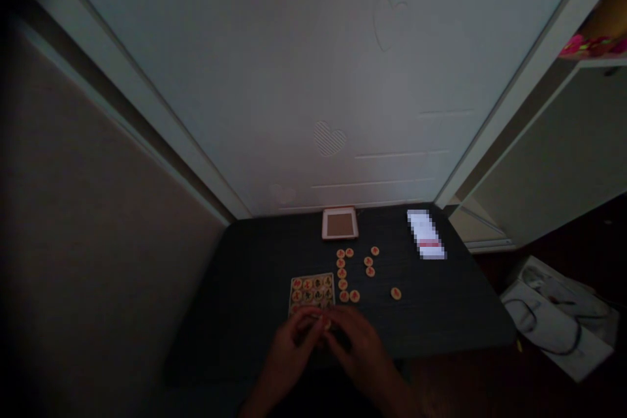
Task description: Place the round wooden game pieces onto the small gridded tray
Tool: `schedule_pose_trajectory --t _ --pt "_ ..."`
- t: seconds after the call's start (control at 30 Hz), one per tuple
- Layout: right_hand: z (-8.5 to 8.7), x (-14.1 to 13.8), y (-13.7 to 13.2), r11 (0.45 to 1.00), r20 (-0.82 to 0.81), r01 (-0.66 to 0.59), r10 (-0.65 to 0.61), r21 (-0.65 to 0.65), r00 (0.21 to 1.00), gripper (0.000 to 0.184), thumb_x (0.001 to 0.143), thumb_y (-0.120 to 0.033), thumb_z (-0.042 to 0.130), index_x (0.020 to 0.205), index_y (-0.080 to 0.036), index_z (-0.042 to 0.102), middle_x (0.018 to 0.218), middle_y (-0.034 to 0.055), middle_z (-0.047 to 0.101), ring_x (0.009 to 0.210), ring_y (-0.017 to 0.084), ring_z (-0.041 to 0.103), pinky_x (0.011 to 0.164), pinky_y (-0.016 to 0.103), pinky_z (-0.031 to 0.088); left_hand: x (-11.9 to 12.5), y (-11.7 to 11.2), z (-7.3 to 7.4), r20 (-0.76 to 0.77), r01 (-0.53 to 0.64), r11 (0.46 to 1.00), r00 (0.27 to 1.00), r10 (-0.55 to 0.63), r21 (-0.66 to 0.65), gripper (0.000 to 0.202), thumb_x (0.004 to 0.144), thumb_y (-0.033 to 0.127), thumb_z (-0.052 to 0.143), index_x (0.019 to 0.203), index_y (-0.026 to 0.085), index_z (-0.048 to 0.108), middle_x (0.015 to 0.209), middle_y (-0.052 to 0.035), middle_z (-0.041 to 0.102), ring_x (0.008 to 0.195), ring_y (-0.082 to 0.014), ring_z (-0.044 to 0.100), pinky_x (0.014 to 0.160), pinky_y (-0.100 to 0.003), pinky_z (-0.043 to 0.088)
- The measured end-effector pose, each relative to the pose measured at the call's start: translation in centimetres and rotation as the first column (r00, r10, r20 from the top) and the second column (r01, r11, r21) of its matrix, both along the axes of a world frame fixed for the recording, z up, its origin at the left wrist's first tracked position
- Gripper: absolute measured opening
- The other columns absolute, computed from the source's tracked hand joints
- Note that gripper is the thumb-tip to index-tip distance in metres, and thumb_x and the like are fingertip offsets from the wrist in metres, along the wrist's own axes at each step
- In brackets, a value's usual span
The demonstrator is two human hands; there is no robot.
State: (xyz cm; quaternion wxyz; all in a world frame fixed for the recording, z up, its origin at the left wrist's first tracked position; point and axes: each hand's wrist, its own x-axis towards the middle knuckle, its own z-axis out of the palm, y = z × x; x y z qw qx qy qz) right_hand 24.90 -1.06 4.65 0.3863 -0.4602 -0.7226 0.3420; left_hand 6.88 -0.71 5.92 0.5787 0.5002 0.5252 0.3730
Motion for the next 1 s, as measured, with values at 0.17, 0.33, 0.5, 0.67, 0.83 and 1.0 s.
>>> schedule_pose_trajectory --t 0.17,0.33,0.5,0.67,0.83,1.0 --pt "-0.4 -0.4 0.0 1.0 -0.008 0.011 -0.011 -0.007 1.0 0.029 0.098 -0.028 0.059 0.126 -0.029 0.067 0.123 0.0069 0.073 0.114 0.023 0.069 0.104 0.04 0.054 -0.3 0.2 -0.3 0.065 -0.016 1.0 0.998 0.016 -0.006 0.025 0.094 0.042 0.063 0.107 0.021 0.068 0.108 -0.0072 0.078 0.094 -0.021 0.074 0.085 -0.032 0.059" --pt "-1.2 -0.1 0.2 0.999 -0.012 0.011 -0.012 -0.043 1.0 0.028 0.097 -0.031 0.061 0.125 -0.028 0.067 0.118 0.0071 0.075 0.109 0.024 0.071 0.099 0.04 0.057 -0.3 0.3 -0.2 0.067 -0.004 1.0 0.998 0.004 -0.004 0.025 0.096 0.042 0.062 0.108 0.022 0.07 0.118 -0.0074 0.075 0.099 -0.022 0.073 0.091 -0.034 0.058" --pt "-0.7 0.2 0.4 0.997 -0.021 0.017 -0.019 -0.081 1.0 0.027 0.097 -0.032 0.063 0.123 -0.029 0.068 0.118 0.0054 0.076 0.108 0.024 0.071 0.099 0.039 0.056 -0.5 0.2 0.1 0.102 0.065 0.998 0.993 -0.066 0.016 0.024 0.098 0.039 0.061 0.115 0.025 0.069 0.121 -0.0064 0.074 0.108 -0.0229 0.071 0.098 -0.036 0.055" --pt "-0.2 0.1 0.5 0.992 -0.054 0.031 -0.038 -0.123 0.998 0.028 0.096 -0.033 0.065 0.124 -0.031 0.07 0.119 0.0046 0.076 0.11 0.025 0.071 0.101 0.04 0.055 -0.6 0.3 0.0 0.089 0.065 0.997 0.994 -0.068 0.03 0.025 0.096 0.036 0.064 0.119 0.027 0.067 0.122 -0.0051 0.074 0.11 -0.022 0.07 0.102 -0.036 0.052" --pt "0.2 -0.1 0.6 0.985 -0.078 0.007 -0.021 -0.172 0.997 0.031 0.099 -0.034 0.062 0.129 -0.033 0.068 0.124 0.0051 0.075 0.114 0.026 0.07 0.104 0.042 0.052 -0.6 0.5 0.3 0.084 0.062 0.997 0.994 -0.066 0.049 0.023 0.096 0.036 0.064 0.116 0.026 0.067 0.118 -0.005 0.074 0.11 -0.0219 0.07 0.102 -0.036 0.052" --pt "0.3 -0.1 0.6 0.983 -0.104 0.031 -0.051 -0.183 0.993 0.029 0.099 -0.034 0.062 0.127 -0.032 0.071 0.125 0.0052 0.074 0.114 0.026 0.07 0.103 0.041 0.053 -0.6 0.6 0.7 0.074 0.042 0.999 0.996 -0.044 0.03 0.021 0.096 0.037 0.065 0.113 0.025 0.069 0.114 -0.0053 0.076 0.106 -0.022 0.072 0.1 -0.036 0.052"
